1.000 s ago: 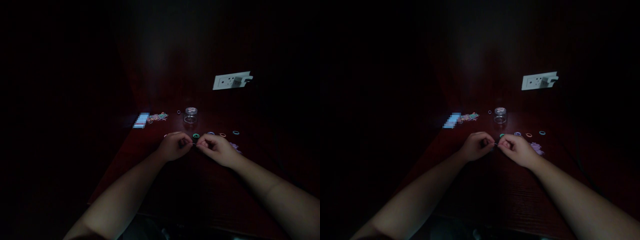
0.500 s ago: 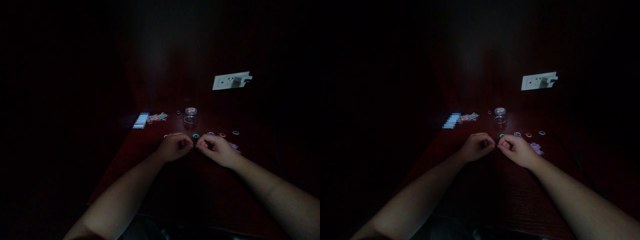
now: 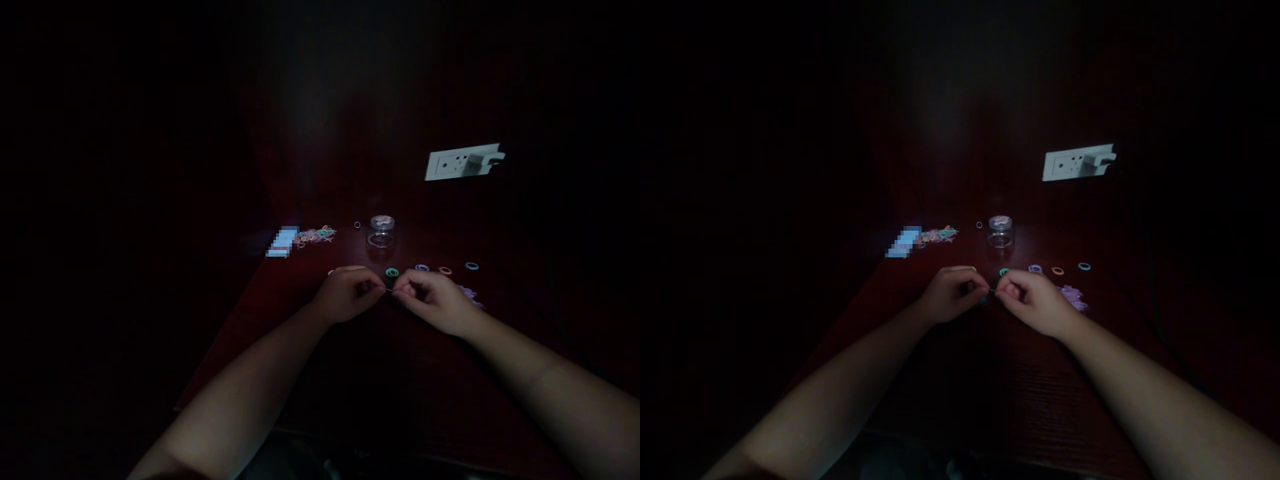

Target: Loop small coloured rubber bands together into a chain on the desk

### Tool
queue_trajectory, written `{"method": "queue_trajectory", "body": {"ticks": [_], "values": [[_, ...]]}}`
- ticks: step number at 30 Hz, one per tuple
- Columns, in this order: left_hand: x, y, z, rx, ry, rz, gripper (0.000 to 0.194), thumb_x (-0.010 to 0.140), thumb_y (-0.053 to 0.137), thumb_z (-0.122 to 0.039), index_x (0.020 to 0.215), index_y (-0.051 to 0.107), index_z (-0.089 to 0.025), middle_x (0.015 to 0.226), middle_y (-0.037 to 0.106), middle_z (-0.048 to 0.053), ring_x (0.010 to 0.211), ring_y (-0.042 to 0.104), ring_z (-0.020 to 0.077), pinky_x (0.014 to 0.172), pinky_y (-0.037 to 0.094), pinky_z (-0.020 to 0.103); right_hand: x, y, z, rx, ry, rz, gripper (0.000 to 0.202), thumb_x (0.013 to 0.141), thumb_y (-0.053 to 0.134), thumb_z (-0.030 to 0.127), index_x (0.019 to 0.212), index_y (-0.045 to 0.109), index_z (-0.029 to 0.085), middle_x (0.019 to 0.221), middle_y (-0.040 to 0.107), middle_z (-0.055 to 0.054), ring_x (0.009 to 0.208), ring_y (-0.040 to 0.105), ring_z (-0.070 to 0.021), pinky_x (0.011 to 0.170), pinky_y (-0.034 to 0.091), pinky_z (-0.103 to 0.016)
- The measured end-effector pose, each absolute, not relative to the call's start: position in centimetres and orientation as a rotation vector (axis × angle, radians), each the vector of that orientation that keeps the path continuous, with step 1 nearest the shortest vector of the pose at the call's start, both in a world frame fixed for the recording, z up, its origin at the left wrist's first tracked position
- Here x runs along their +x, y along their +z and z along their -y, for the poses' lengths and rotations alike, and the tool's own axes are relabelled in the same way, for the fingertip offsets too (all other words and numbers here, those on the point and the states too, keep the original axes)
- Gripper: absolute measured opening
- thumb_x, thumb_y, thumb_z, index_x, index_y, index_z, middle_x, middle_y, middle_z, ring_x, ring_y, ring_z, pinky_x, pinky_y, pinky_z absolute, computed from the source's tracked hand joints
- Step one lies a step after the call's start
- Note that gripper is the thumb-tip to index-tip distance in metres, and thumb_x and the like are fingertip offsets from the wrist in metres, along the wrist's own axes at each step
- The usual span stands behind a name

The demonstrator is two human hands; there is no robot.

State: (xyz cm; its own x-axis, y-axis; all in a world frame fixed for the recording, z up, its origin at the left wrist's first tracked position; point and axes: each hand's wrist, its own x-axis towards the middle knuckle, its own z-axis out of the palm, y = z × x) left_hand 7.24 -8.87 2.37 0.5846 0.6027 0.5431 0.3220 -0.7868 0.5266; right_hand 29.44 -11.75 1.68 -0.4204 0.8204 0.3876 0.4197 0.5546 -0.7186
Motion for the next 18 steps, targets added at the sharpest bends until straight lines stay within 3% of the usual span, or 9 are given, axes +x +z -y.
{"method": "queue_trajectory", "body": {"ticks": [12, 15, 18], "values": [[7.12, 2.44, 8.78, 2.439, 1.087, -0.748, 0.013, 0.089, 0.061, -0.025, 0.084, 0.069, -0.017, 0.073, 0.065, 0.002, 0.065, 0.058, 0.0113, 0.064, 0.047, 0.026, 29.35, 1.78, 11.83, -0.999, 0.690, 2.053, 0.018, 0.091, 0.058, 0.033, 0.080, 0.061, 0.019, 0.064, 0.050, 0.001, 0.058, 0.044, -0.0125, 0.053, 0.038, -0.026], [7.19, 2.48, 8.93, 2.446, 1.088, -0.765, 0.012, 0.085, 0.066, -0.028, 0.091, 0.068, -0.018, 0.080, 0.068, 0.002, 0.068, 0.059, 0.0119, 0.066, 0.048, 0.027, 29.36, 1.71, 11.79, -0.999, 0.695, 2.052, 0.017, 0.091, 0.058, 0.032, 0.080, 0.060, 0.019, 0.064, 0.049, 0.002, 0.058, 0.043, -0.0125, 0.053, 0.037, -0.026], [7.33, 2.39, 9.02, 2.459, 1.068, -0.759, 0.024, 0.080, 0.073, -0.034, 0.099, 0.067, -0.020, 0.090, 0.070, 0.003, 0.072, 0.059, 0.0124, 0.069, 0.049, 0.028, 29.34, 1.65, 11.70, -0.993, 0.695, 2.054, 0.018, 0.091, 0.058, 0.032, 0.080, 0.060, 0.019, 0.064, 0.048, 0.002, 0.058, 0.043, -0.0123, 0.053, 0.037, -0.026]]}}
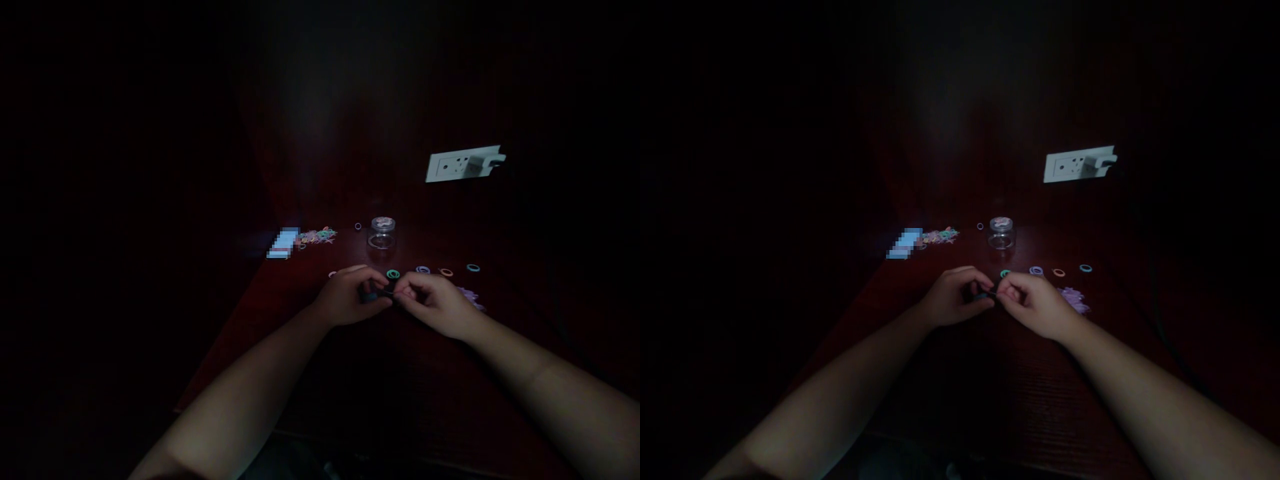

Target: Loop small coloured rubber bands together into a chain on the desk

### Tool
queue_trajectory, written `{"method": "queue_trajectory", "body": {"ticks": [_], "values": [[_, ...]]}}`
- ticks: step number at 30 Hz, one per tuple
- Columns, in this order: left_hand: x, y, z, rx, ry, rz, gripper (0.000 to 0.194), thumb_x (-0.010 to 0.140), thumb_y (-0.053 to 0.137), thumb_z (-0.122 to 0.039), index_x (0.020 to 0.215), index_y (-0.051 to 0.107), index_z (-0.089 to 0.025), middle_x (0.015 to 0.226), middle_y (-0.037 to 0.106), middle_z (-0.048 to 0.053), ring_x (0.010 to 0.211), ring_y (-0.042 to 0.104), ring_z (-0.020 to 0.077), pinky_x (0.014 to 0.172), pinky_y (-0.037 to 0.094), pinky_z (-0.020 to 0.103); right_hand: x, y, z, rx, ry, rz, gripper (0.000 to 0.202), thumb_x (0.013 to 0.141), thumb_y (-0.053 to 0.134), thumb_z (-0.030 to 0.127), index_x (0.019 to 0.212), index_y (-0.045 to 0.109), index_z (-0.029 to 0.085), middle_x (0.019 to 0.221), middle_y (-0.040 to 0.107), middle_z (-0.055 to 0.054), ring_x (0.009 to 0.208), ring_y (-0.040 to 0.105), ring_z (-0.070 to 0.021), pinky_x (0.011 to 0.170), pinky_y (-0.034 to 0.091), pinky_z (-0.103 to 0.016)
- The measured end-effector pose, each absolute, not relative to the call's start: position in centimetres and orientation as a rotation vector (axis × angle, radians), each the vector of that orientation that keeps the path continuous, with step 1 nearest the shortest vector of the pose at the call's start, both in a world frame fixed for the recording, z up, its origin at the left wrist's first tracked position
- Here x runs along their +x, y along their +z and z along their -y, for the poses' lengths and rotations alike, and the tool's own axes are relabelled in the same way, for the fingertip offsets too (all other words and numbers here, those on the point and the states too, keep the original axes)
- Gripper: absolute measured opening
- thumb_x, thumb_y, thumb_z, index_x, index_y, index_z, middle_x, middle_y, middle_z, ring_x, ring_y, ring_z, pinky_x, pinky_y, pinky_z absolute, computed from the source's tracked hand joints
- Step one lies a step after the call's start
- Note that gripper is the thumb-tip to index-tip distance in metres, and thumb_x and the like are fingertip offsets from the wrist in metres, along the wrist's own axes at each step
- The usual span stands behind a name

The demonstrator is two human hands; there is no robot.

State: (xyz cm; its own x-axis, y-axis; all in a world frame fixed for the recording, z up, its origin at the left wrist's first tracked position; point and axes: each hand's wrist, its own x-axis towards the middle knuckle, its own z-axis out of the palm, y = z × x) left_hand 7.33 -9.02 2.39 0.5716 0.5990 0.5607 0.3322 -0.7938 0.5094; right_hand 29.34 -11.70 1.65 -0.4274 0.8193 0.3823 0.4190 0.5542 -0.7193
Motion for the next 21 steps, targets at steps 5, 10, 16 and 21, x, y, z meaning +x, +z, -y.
{"method": "queue_trajectory", "body": {"ticks": [5, 10, 16, 21], "values": [[7.54, 2.37, 9.04, 2.430, 1.023, -0.755, 0.008, 0.086, 0.066, -0.026, 0.087, 0.068, -0.018, 0.077, 0.066, 0.001, 0.067, 0.058, 0.0106, 0.064, 0.047, 0.025, 29.43, 1.50, 11.60, -0.997, 0.693, 2.050, 0.018, 0.091, 0.059, 0.033, 0.080, 0.061, 0.019, 0.064, 0.049, 0.002, 0.058, 0.043, -0.0127, 0.053, 0.037, -0.026], [7.53, 2.49, 9.05, 2.429, 1.042, -0.723, 0.008, 0.086, 0.065, -0.024, 0.085, 0.067, -0.017, 0.077, 0.065, 0.001, 0.068, 0.058, 0.0107, 0.064, 0.047, 0.025, 29.62, 1.32, 11.59, -0.988, 0.689, 2.064, 0.018, 0.092, 0.058, 0.033, 0.081, 0.061, 0.019, 0.065, 0.049, 0.002, 0.059, 0.044, -0.0130, 0.054, 0.038, -0.026], [7.44, 2.54, 9.05, 2.438, 1.020, -0.732, 0.008, 0.087, 0.063, -0.025, 0.085, 0.067, -0.018, 0.076, 0.064, 0.001, 0.067, 0.058, 0.0109, 0.064, 0.048, 0.025, 29.45, 1.53, 11.69, -0.995, 0.703, 2.061, 0.018, 0.092, 0.057, 0.032, 0.080, 0.060, 0.019, 0.065, 0.049, 0.002, 0.059, 0.044, -0.0127, 0.054, 0.038, -0.026], [7.42, 2.60, 9.07, 2.449, 1.040, -0.739, 0.009, 0.087, 0.063, -0.025, 0.088, 0.069, -0.017, 0.077, 0.065, 0.001, 0.067, 0.059, 0.0111, 0.064, 0.048, 0.025, 29.39, 1.73, 11.80, -0.999, 0.716, 2.053, 0.017, 0.091, 0.057, 0.031, 0.080, 0.060, 0.019, 0.065, 0.048, 0.002, 0.059, 0.043, -0.0127, 0.054, 0.038, -0.026]]}}
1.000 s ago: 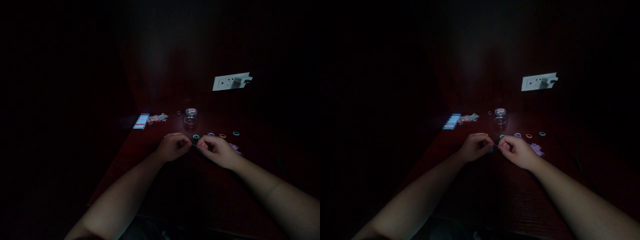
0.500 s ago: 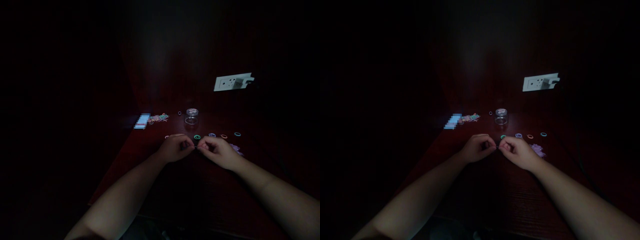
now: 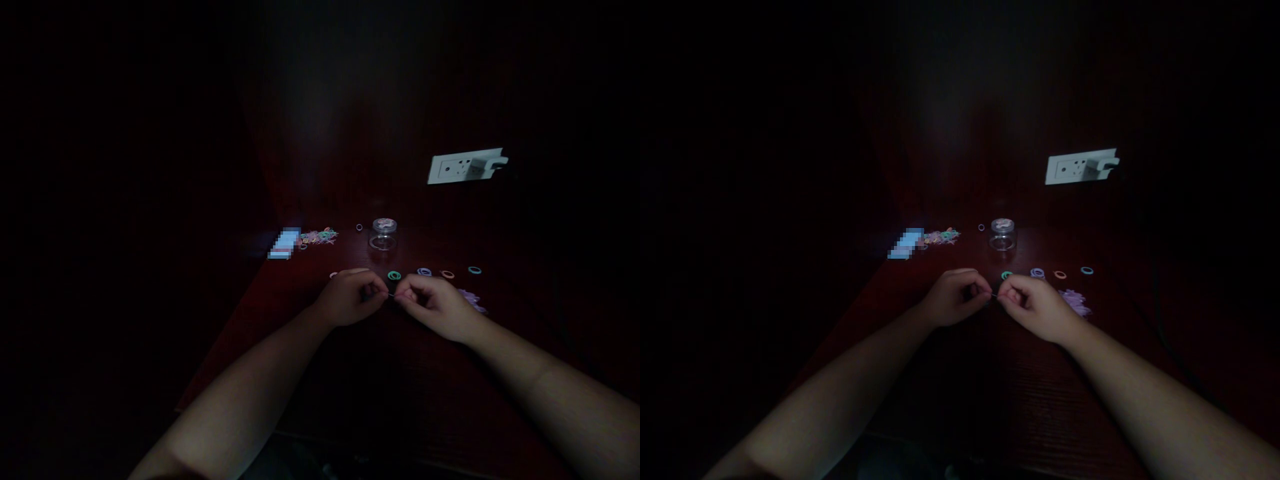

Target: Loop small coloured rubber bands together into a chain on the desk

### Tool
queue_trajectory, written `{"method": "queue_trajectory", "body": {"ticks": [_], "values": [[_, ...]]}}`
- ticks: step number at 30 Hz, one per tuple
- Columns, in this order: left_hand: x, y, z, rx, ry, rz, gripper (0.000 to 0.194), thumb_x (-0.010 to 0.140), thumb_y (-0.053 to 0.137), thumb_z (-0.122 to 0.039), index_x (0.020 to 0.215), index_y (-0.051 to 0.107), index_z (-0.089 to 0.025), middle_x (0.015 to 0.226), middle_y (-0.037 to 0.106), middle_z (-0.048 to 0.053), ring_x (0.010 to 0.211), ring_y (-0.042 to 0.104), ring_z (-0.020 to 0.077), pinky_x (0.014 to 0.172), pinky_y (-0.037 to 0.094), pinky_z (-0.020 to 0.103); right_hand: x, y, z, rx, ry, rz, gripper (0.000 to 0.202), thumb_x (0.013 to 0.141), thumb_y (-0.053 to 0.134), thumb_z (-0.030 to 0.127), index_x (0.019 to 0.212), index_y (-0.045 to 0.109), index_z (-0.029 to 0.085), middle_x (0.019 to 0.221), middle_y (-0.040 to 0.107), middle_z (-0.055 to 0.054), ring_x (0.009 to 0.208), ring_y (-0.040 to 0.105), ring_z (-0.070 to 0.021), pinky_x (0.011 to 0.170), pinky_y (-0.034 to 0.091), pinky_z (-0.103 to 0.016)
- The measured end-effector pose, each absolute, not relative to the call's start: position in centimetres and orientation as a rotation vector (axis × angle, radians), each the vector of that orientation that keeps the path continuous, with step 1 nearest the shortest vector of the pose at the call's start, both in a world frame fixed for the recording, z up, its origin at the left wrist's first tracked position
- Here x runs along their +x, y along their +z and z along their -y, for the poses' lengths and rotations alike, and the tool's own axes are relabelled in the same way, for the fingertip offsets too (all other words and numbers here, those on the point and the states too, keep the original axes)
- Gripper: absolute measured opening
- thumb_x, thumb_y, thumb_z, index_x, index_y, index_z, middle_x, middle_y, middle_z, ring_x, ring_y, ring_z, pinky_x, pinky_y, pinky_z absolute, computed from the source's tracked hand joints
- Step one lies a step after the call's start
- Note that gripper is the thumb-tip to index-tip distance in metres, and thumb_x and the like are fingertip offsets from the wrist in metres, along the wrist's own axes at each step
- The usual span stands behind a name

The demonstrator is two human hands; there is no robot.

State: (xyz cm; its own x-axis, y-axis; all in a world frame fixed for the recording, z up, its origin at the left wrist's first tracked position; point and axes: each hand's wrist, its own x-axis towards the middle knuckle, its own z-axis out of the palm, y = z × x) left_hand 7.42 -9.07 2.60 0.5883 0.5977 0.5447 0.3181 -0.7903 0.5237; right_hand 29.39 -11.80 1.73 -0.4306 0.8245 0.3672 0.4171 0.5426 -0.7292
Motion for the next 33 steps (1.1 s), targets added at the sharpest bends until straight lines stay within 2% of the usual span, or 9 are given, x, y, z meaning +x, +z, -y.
{"method": "queue_trajectory", "body": {"ticks": [4, 19, 25, 29, 33], "values": [[7.4, 2.5, 9.0, 2.453, 1.078, -0.731, 0.010, 0.087, 0.063, -0.025, 0.093, 0.068, -0.018, 0.078, 0.065, 0.001, 0.068, 0.059, 0.0108, 0.065, 0.047, 0.025, 29.4, 1.6, 11.8, -1.003, 0.718, 2.057, 0.017, 0.091, 0.057, 0.031, 0.080, 0.059, 0.019, 0.065, 0.048, 0.002, 0.059, 0.043, -0.0126, 0.054, 0.038, -0.026], [7.2, 2.6, 8.9, 2.435, 1.114, -0.718, 0.006, 0.086, 0.063, -0.021, 0.083, 0.066, -0.017, 0.073, 0.062, 0.000, 0.066, 0.056, 0.0105, 0.063, 0.045, 0.024, 29.3, 1.6, 11.8, -0.984, 0.719, 2.058, 0.017, 0.092, 0.057, 0.032, 0.081, 0.060, 0.019, 0.065, 0.048, 0.003, 0.059, 0.043, -0.0122, 0.053, 0.037, -0.025], [7.0, 2.6, 8.6, 2.437, 1.140, -0.710, 0.006, 0.085, 0.062, -0.019, 0.080, 0.064, -0.017, 0.072, 0.061, 0.000, 0.064, 0.055, 0.0101, 0.061, 0.044, 0.023, 29.8, 2.3, 11.6, -1.014, 0.598, 2.103, 0.017, 0.090, 0.057, 0.032, 0.080, 0.060, 0.019, 0.064, 0.054, 0.001, 0.057, 0.049, -0.0124, 0.053, 0.040, -0.024], [6.2, 2.1, 7.8, 2.446, 1.211, -0.769, 0.008, 0.086, 0.061, -0.018, 0.078, 0.062, -0.017, 0.071, 0.060, 0.000, 0.064, 0.053, 0.0100, 0.061, 0.043, 0.023, 32.8, 4.0, 10.6, -1.160, 0.486, 2.198, 0.019, 0.087, 0.059, 0.034, 0.077, 0.064, 0.019, 0.065, 0.061, 0.000, 0.058, 0.054, -0.0133, 0.057, 0.042, -0.025], [5.6, 1.5, 6.9, 2.426, 1.235, -0.887, 0.007, 0.085, 0.062, -0.019, 0.079, 0.065, -0.017, 0.071, 0.060, -0.001, 0.062, 0.053, 0.0095, 0.059, 0.042, 0.022, 37.1, 5.6, 10.4, -1.490, 0.620, 2.057, 0.020, 0.082, 0.061, 0.036, 0.078, 0.067, 0.017, 0.068, 0.067, -0.004, 0.059, 0.059, -0.0153, 0.057, 0.045, -0.026]]}}
